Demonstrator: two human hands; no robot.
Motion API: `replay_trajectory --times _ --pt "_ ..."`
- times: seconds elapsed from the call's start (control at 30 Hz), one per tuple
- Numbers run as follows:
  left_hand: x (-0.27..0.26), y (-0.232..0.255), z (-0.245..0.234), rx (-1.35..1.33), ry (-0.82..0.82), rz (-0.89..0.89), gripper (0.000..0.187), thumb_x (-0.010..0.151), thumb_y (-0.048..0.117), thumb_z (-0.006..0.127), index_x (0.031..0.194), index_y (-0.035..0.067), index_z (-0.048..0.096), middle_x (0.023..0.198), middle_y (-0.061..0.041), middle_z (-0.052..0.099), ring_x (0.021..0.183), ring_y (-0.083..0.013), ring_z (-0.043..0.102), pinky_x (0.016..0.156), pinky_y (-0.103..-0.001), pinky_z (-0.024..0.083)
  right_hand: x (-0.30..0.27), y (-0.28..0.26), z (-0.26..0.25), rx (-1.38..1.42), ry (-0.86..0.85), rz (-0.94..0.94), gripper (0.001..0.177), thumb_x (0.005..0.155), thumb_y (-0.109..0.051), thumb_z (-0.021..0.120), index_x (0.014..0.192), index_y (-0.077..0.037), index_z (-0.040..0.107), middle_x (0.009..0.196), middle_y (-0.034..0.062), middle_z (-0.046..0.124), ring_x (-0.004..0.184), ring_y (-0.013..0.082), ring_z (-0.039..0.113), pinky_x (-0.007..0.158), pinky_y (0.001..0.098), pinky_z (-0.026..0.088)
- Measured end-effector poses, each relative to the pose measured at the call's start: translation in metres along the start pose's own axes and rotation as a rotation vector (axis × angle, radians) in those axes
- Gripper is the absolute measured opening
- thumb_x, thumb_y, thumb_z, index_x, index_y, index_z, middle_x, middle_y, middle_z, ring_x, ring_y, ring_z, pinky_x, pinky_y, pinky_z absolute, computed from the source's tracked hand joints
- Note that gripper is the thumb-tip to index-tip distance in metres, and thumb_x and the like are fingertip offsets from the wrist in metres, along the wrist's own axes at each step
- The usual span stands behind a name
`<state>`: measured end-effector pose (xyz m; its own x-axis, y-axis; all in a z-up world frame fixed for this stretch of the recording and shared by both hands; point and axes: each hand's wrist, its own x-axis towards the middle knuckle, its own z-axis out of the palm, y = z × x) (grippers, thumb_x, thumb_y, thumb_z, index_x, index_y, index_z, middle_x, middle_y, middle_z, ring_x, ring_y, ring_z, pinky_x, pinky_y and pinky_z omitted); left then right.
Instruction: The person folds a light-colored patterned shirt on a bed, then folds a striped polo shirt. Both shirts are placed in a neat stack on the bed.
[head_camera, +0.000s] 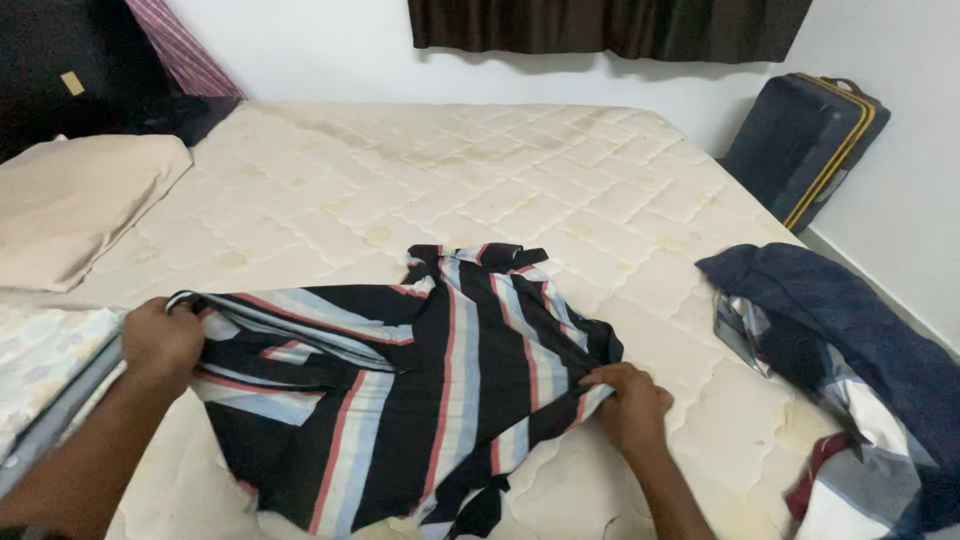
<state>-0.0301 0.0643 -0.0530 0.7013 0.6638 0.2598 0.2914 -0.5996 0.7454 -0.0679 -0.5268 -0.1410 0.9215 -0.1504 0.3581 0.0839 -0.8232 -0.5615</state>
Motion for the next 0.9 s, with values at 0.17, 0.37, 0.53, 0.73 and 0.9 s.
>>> replay_trajectory --times 0.17,0.37,0.53,0.73,0.9 --pt "0.001 -0.029 -0.013 0.152 -0.058 -0.095 0.037 0.094 0.013 0.065 0.123 -0.008 0.069 0.111 -0.033 0.072 0.098 -0.0438 0.071 0.087 -0.053 0.055 0.002 0.015 -0.020 -0.050 -0.042 0.170 0.047 0.073 0.003 0.059 0.102 -0.026 0.081 0.120 -0.0037 0.080 0.118 0.0169 0.070 0.107 0.0417 0.046" --pt "-0.083 0.032 0.019 0.554 -0.108 0.460 0.078 0.074 0.019 0.077 0.147 0.006 0.052 0.150 -0.027 0.047 0.137 -0.0427 0.047 0.110 -0.056 0.041 -0.017 -0.067 -0.037 -0.167 -0.585 -0.058 0.104 0.063 -0.034 0.083 0.158 -0.037 0.040 0.165 0.0137 0.013 0.155 0.0331 0.007 0.121 0.0621 0.002" --pt "-0.192 0.081 0.037 0.178 -0.854 0.844 0.043 0.077 0.020 0.078 0.117 0.011 0.066 0.119 -0.009 0.060 0.118 -0.0295 0.058 0.102 -0.041 0.049 -0.052 -0.145 -0.030 0.090 -0.555 -0.450 0.091 0.071 -0.052 0.086 0.151 -0.026 0.050 0.169 0.0229 0.016 0.158 0.0412 0.008 0.121 0.0603 0.002" --pt "-0.213 0.052 0.019 0.313 -1.095 0.805 0.066 0.066 0.027 0.092 0.122 0.013 0.062 0.123 -0.009 0.053 0.121 -0.0320 0.052 0.099 -0.044 0.048 -0.073 -0.152 -0.019 -0.032 -0.966 -0.319 0.102 0.061 -0.042 0.092 0.153 -0.028 0.050 0.167 0.0180 0.012 0.157 0.0368 0.004 0.123 0.0580 -0.001" --pt "-0.205 0.029 0.041 0.271 -0.924 0.882 0.036 0.083 0.012 0.070 0.118 0.013 0.064 0.116 -0.010 0.060 0.109 -0.0327 0.064 0.091 -0.044 0.055 -0.083 -0.138 0.007 -0.013 -0.762 -0.356 0.065 0.074 -0.019 0.082 0.136 -0.024 0.064 0.163 0.0122 0.030 0.155 0.0328 0.019 0.122 0.0571 0.010"
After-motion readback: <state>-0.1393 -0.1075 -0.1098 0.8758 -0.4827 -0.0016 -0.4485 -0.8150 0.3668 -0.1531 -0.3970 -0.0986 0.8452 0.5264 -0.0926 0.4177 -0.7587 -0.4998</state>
